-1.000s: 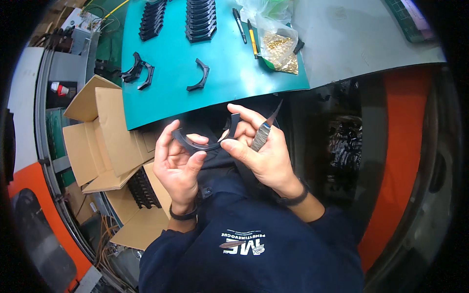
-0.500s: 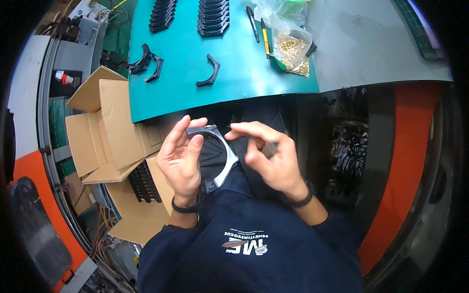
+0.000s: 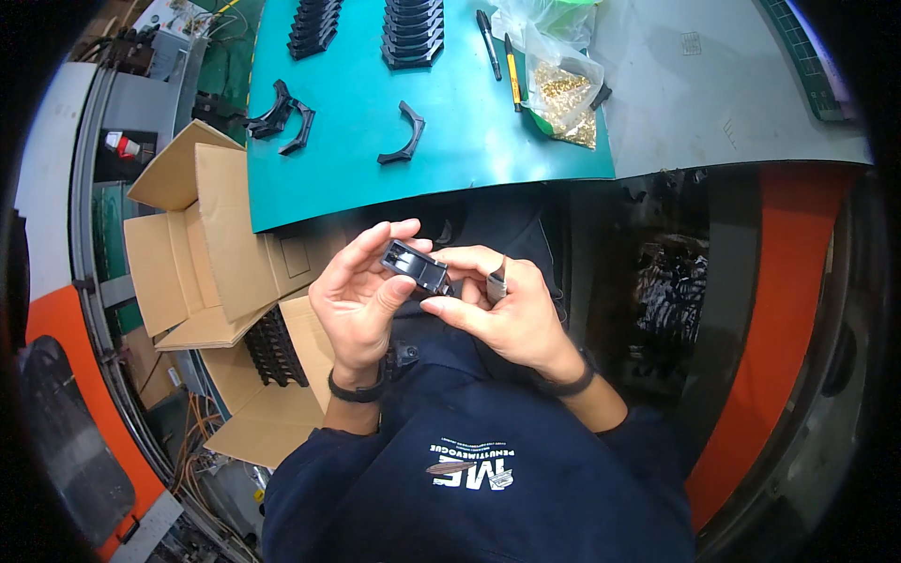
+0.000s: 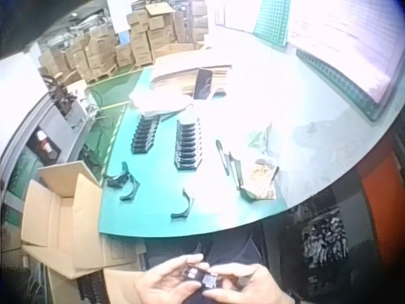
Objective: Inspecting plastic components, trimming excess material with a tool, and loading them into an injection molding machine.
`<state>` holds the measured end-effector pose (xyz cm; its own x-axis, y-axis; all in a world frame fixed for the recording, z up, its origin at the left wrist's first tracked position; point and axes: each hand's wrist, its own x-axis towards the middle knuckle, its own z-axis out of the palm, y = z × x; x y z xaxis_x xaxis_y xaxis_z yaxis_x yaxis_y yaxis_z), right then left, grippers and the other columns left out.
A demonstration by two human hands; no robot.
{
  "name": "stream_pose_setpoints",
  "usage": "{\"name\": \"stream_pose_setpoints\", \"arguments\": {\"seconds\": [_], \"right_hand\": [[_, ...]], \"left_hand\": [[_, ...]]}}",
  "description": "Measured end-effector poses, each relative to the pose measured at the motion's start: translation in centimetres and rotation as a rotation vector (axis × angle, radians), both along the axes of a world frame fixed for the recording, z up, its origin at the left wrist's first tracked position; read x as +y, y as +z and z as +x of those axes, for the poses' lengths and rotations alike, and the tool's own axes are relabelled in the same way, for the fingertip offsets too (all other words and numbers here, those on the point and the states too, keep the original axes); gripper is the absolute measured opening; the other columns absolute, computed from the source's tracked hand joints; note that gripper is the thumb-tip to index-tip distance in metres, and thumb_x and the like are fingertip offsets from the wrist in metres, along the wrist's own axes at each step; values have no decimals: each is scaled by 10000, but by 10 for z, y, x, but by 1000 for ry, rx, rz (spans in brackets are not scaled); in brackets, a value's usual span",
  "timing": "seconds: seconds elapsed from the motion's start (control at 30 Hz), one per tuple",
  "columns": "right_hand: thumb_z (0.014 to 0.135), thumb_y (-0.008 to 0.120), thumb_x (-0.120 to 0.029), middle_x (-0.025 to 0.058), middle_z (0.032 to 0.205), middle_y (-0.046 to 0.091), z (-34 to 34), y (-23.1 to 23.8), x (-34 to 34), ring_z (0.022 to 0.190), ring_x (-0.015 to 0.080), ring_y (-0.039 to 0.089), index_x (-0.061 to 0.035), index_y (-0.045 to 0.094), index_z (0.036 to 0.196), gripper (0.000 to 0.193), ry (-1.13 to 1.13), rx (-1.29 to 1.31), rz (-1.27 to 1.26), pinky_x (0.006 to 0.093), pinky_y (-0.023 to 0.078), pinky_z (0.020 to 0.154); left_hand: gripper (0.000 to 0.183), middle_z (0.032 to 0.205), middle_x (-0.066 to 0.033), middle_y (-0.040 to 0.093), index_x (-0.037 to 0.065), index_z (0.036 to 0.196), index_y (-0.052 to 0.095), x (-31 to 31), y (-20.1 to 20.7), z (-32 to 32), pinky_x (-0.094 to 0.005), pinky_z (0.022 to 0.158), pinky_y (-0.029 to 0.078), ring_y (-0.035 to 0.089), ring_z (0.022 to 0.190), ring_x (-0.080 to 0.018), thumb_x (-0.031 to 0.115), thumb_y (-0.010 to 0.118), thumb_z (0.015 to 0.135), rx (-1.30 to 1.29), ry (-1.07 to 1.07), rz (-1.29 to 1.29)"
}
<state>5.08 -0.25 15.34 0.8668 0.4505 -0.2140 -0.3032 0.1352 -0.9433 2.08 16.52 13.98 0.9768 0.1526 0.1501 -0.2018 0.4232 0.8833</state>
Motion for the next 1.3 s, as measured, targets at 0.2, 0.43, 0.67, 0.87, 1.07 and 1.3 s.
{"name": "stream_pose_setpoints", "arguments": {"seconds": [0.2,0.43,0.67,0.87,1.07,1.3], "right_hand": [[925,615,-64,158,1029,702,11,8,-2,492,26,465,32,569,1129,231,31,179,64,173,359,448],[1015,493,-264,218,1045,690,15,-11,-4,370,46,421,-2,556,1093,280,-39,448,431,157,307,372],[967,590,-144,202,1061,691,12,-3,3,444,53,498,7,553,1087,197,-143,261,251,179,381,409],[951,593,-63,170,1019,698,1,-1,16,572,77,594,18,546,1137,208,-197,71,42,187,445,478],[805,745,-92,124,803,677,8,-5,-2,688,187,672,34,610,1127,371,74,-394,-394,285,515,640],[763,780,-262,93,683,532,31,31,-23,603,245,528,22,646,1061,433,-50,-873,-720,335,431,557]], "left_hand": [[382,1217,-267,597,-84,1263,527,-3,1,3,-424,970,494,619,1105,-318,73,616,927,33,102,130],[318,1098,-236,640,-104,1099,601,3,-2,1,-389,898,499,634,963,-276,166,460,1009,71,136,196],[298,1039,-170,676,-88,1056,644,3,4,7,-328,896,484,635,969,-220,136,455,1004,159,161,218],[250,1060,-141,695,-58,1060,673,-5,11,14,-338,975,441,642,1001,-195,140,565,952,269,52,317],[208,851,-90,671,-44,934,662,-19,7,11,-292,792,474,615,786,-137,128,546,953,320,56,266],[181,786,-53,552,-8,865,557,-6,25,-3,-220,596,357,448,644,-71,160,509,910,330,-28,271]]}}
